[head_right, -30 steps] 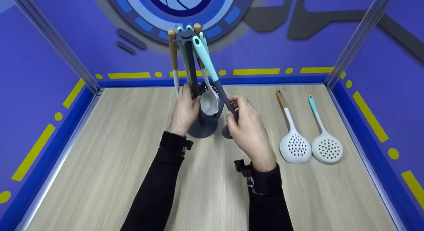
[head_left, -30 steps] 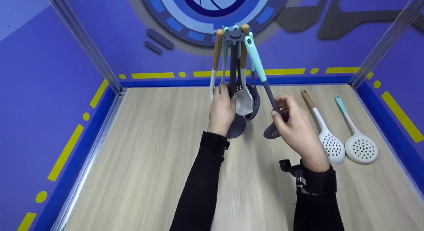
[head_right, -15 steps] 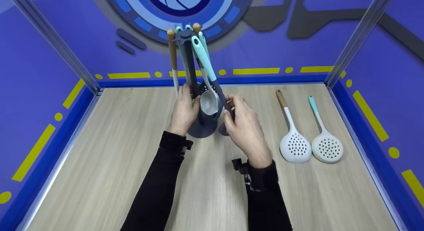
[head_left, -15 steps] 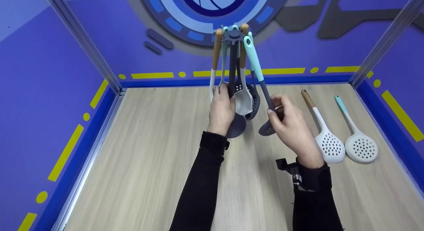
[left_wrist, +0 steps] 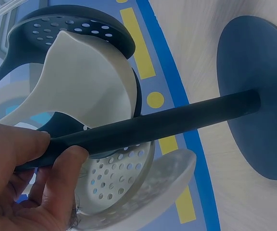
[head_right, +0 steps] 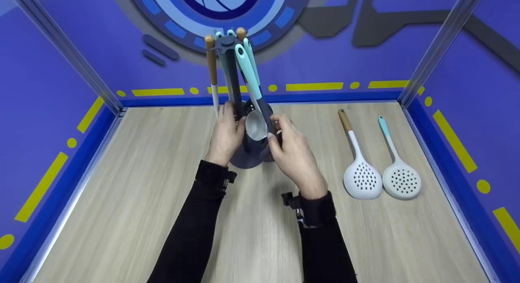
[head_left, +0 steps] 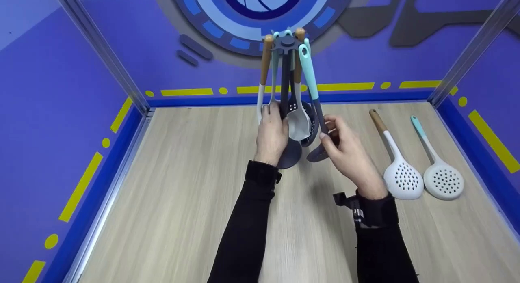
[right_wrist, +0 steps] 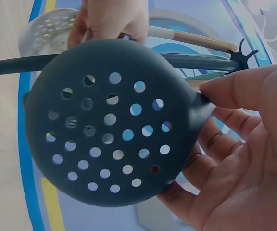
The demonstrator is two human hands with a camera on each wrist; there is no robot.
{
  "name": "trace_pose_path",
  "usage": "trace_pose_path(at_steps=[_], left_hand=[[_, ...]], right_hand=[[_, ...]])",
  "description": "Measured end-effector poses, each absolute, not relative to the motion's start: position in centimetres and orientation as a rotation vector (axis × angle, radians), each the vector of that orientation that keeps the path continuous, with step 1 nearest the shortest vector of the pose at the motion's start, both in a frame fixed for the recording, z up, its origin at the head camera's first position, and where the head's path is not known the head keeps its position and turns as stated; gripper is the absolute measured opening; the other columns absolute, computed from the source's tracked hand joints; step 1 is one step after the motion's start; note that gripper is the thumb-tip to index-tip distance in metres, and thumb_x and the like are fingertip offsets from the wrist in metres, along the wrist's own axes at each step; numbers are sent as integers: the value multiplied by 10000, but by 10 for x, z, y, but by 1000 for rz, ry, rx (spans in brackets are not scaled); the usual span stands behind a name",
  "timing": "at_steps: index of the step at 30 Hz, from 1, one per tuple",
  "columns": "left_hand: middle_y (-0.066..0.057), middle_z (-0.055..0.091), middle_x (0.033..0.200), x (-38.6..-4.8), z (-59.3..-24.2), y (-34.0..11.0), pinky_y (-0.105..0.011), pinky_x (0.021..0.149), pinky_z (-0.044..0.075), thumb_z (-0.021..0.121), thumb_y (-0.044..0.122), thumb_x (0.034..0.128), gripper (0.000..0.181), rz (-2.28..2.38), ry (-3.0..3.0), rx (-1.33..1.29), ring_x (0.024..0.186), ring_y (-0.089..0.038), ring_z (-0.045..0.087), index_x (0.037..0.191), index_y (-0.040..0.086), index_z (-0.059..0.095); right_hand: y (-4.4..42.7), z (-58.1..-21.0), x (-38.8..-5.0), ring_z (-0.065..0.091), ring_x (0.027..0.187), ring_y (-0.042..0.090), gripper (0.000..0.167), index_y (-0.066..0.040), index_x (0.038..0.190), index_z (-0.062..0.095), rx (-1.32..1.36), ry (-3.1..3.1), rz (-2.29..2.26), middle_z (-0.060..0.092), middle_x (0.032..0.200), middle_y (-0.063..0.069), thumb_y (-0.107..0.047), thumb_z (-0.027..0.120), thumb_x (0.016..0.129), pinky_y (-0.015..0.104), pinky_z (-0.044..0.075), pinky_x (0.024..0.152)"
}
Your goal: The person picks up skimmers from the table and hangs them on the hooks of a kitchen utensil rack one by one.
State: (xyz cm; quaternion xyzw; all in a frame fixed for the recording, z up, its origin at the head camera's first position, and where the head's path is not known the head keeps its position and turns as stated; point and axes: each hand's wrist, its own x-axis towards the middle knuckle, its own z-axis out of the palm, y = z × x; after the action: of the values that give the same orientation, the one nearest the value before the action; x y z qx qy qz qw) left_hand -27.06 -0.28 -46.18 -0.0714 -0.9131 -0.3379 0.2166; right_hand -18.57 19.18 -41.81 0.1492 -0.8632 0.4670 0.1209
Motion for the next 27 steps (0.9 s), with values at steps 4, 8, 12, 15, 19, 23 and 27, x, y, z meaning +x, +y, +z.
trace_pose_path(at_steps=[4,8,12,15,19,23,27], left_hand=[[-149,579,1254,-271,-461,-3,-406,928,600,654,121,1021,435,-935,-2533,-198,1108,-300,674,1415,41,488],[-152,577,1269,-271,-461,-3,-406,935,599,653,132,1025,444,-930,-2540,-191,1119,-305,673,1425,35,484],[-160,574,1279,-271,-461,-3,-408,937,600,657,136,1025,458,-927,-2541,-193,1126,-309,670,1432,25,479],[-158,571,1286,-271,-461,-3,-404,950,595,655,137,1026,465,-928,-2546,-194,1135,-304,664,1440,27,475],[-152,572,1299,-272,-461,-3,-397,971,587,652,145,1029,470,-926,-2549,-191,1150,-293,659,1449,36,472],[-145,578,1288,-272,-462,-3,-396,959,590,657,142,1026,446,-920,-2546,-194,1142,-284,662,1427,44,489],[-139,580,1280,-272,-462,-4,-393,952,592,658,136,1023,440,-921,-2545,-193,1134,-280,665,1421,47,493]], right_hand=[[190,-422,-189,660,872,190,359,-100,1407,517,452,-2526,1362,669,1097,90,-105,583,1054,244,511,724],[189,-425,-192,653,858,178,376,-105,1422,500,469,-2533,1353,672,1081,83,-119,589,1056,239,508,714],[188,-427,-194,637,846,176,370,-121,1417,498,482,-2537,1361,673,1050,71,-130,593,1059,231,503,717],[188,-428,-195,627,841,178,365,-124,1412,495,485,-2547,1355,673,1029,66,-143,594,1062,224,494,719],[186,-431,-197,624,878,172,373,-117,1420,489,479,-2565,1325,672,1040,68,-162,595,1065,257,488,738],[186,-434,-200,623,919,178,369,-114,1416,501,485,-2560,1316,671,1055,65,-164,598,1064,343,490,799],[183,-438,-202,614,944,200,357,-92,1400,517,491,-2536,1303,673,1070,74,-149,606,1059,384,479,851]])
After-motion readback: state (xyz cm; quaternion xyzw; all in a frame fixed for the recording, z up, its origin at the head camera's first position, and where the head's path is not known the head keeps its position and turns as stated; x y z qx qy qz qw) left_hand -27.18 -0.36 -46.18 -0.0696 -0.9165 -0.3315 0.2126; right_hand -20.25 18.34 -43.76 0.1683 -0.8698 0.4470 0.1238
